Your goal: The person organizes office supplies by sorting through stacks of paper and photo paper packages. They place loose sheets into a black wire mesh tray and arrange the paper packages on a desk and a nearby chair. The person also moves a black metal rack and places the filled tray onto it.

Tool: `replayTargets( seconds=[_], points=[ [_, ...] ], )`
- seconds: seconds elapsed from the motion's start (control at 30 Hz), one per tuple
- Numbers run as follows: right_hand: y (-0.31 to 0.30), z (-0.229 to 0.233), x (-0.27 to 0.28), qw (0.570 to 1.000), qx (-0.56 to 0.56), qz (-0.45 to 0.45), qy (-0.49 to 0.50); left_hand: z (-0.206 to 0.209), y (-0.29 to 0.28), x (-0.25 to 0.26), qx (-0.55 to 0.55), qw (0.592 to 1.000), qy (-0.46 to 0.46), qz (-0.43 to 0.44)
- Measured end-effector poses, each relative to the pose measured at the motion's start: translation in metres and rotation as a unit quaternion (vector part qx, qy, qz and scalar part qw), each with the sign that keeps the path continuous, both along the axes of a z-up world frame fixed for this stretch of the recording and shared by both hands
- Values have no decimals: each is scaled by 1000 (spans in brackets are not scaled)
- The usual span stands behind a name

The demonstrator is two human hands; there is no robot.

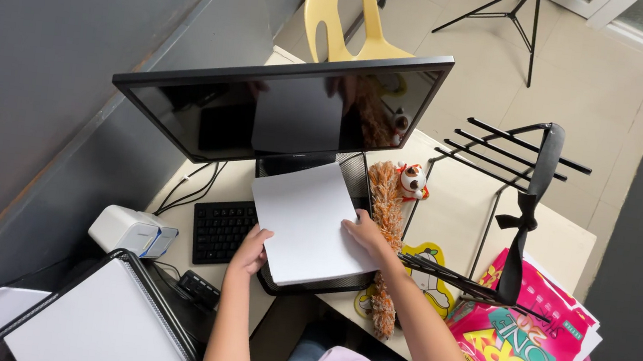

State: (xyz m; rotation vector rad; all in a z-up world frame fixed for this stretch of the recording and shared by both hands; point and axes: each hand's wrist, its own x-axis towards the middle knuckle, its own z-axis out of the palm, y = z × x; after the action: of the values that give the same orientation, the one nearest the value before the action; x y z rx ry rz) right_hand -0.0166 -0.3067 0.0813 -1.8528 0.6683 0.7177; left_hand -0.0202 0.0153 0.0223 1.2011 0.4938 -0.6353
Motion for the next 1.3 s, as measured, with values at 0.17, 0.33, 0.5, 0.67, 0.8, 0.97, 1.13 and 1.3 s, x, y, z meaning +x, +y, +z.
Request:
replayTargets(
  seconds=[0.17, 0.33, 0.5, 0.67, 0.8, 0.97, 1.13, 1.3],
  points=[
    [-7, 21, -17, 992, 120, -30, 39, 29, 15, -17, 48, 997, -38, -49],
    [-6, 7, -49, 987, 137, 52, -66, 82, 12, -29, 157, 963, -172, -134],
    [13, 93, -70, 961, 83, 36, -262, 144, -7, -35, 256, 937, -190, -145],
    [14, 97, -68, 929, 26, -44, -367, 131, -21, -28, 241, 913, -320, -77],
    [12, 62, -64, 896, -21, -89, -435, 120, -30, -23, 273, 909, -309, -59],
    [8, 39, -66, 900, -16, -87, -426, 114, -43, -21, 211, 919, -332, -35],
    [18, 88, -66, 867, 136, -115, -465, 173, -58, -20, 191, 876, -442, -16],
    [19, 72, -69, 859, 57, -81, -503, 205, -63, -24, 131, 846, -516, 33]
  ],
)
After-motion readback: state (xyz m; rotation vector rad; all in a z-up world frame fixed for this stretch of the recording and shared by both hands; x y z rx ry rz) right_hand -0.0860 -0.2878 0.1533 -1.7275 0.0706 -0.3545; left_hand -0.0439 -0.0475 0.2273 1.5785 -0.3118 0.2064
